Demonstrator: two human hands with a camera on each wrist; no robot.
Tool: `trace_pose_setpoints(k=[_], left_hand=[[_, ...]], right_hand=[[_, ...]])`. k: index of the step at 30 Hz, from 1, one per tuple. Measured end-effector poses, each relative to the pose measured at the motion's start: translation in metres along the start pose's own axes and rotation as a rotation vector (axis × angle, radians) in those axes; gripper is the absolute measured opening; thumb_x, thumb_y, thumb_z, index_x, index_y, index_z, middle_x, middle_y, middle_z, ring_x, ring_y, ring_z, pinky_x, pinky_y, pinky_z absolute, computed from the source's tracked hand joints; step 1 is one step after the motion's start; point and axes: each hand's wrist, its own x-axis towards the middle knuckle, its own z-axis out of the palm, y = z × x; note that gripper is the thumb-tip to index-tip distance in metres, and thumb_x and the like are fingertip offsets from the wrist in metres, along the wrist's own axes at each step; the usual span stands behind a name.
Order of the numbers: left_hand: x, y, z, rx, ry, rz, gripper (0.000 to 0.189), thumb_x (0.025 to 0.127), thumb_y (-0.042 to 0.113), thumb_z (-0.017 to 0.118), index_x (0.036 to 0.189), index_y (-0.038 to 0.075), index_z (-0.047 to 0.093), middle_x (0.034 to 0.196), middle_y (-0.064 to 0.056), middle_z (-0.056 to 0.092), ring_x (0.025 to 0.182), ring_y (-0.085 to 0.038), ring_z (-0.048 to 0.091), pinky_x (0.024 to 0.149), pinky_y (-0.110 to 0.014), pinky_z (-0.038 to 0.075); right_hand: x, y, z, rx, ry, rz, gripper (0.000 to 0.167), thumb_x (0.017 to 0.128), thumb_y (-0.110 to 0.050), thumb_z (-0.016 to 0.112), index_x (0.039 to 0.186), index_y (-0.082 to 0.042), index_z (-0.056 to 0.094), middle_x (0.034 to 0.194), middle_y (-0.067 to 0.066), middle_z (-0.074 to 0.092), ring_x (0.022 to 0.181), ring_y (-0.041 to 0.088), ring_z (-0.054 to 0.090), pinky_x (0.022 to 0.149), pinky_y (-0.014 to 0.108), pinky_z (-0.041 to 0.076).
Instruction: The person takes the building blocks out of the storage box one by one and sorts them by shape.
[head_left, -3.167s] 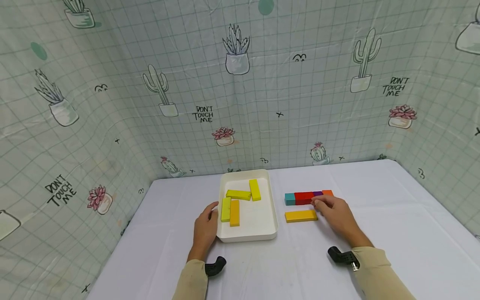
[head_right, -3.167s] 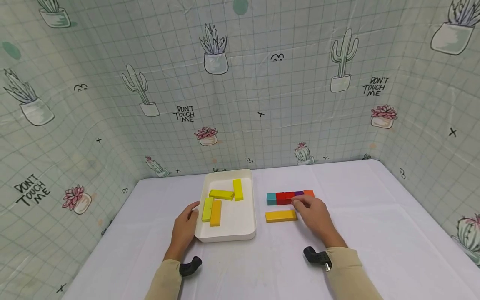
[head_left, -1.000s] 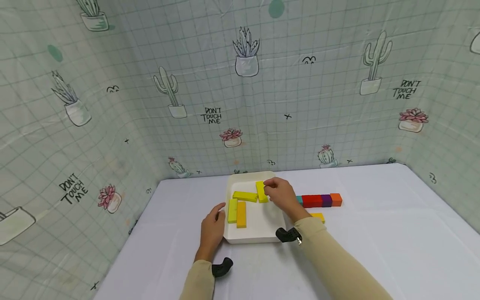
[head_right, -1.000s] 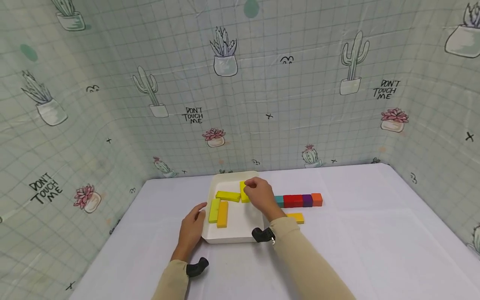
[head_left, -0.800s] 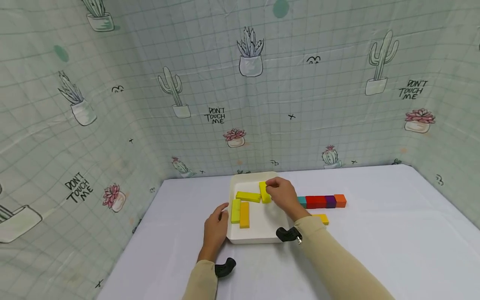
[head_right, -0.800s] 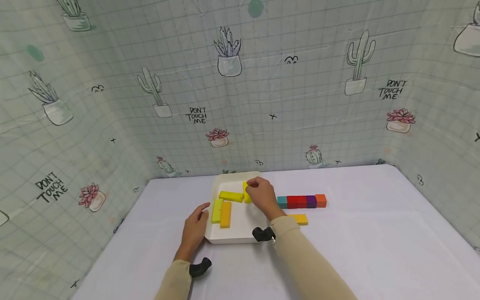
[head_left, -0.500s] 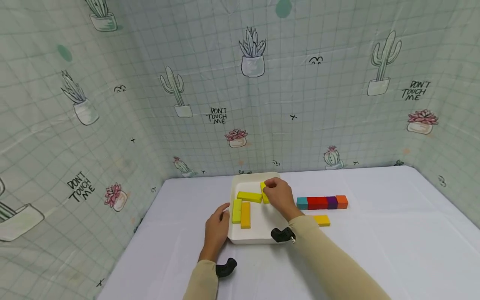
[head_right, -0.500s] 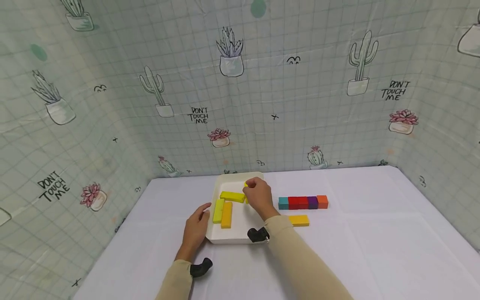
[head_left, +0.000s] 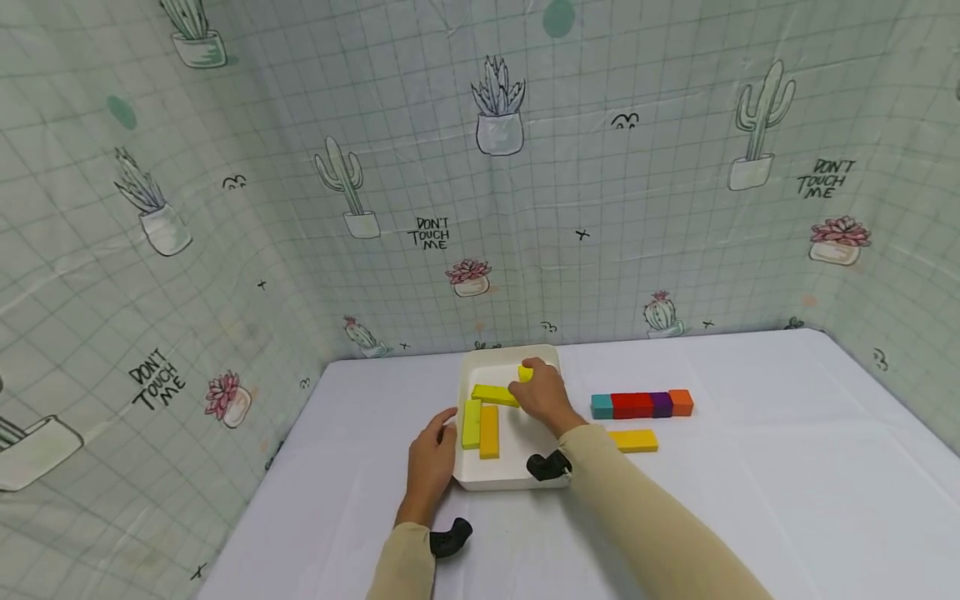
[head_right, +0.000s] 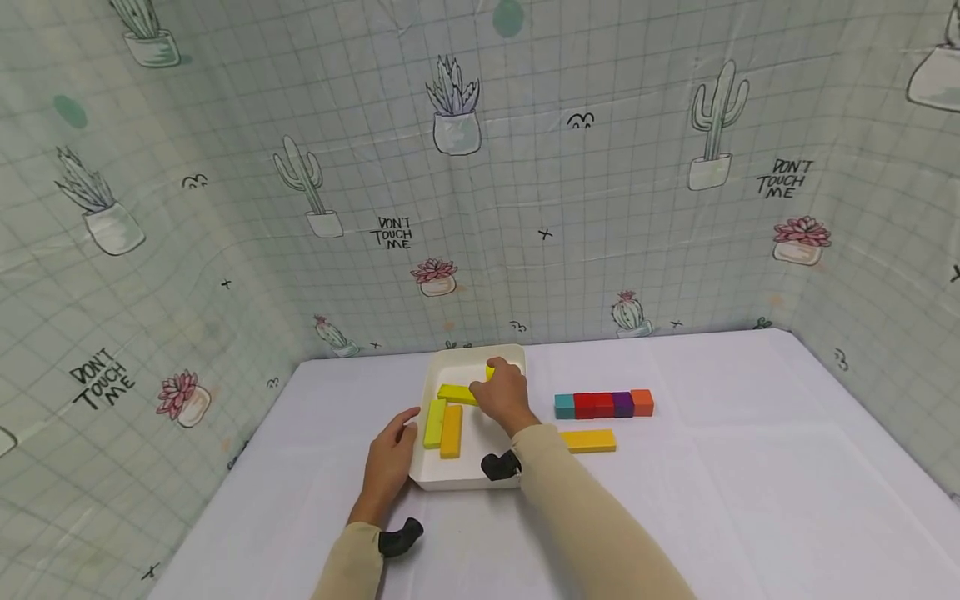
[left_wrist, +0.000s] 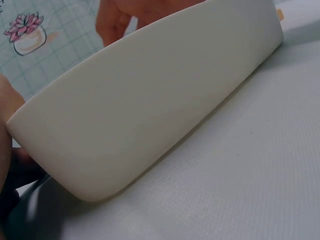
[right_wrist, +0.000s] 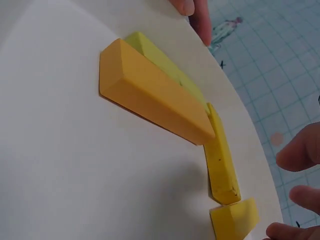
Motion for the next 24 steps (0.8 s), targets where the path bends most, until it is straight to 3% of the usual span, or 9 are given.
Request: trace_pose_setpoints(k=[8, 24], left_hand=[[-0.001, 0.002, -0.002, -0.001, -0.001, 0.013, 0.037, 0.104, 0.026, 0.05, 0.138, 0.021, 0.062, 0.129, -0.006, 0.065, 0.113, -0.024, 0.058, 0.105, -0.053, 0.044], [0.0, 0.001, -0.001, 0.006, 0.008, 0.006, 0.037, 0.104, 0.027, 0.05, 0.138, 0.022, 0.062, 0.131, -0.006, 0.065, 0.12, -0.026, 0.057, 0.106, -0.053, 0.043]], right_hand=[[0.004, 0.007, 0.01, -0.09, 0.036, -0.01, 0.057, 0.091, -0.013, 0.062, 0.143, 0.006, 0.047, 0.137, 0.026, 0.055, 0.117, 0.034, 0.056, 0.103, 0.048, 0.047], [0.005, 0.013, 0.011, -0.086, 0.04, -0.001, 0.057, 0.088, -0.005, 0.06, 0.142, 0.009, 0.048, 0.139, 0.027, 0.053, 0.118, 0.037, 0.054, 0.107, 0.047, 0.043]])
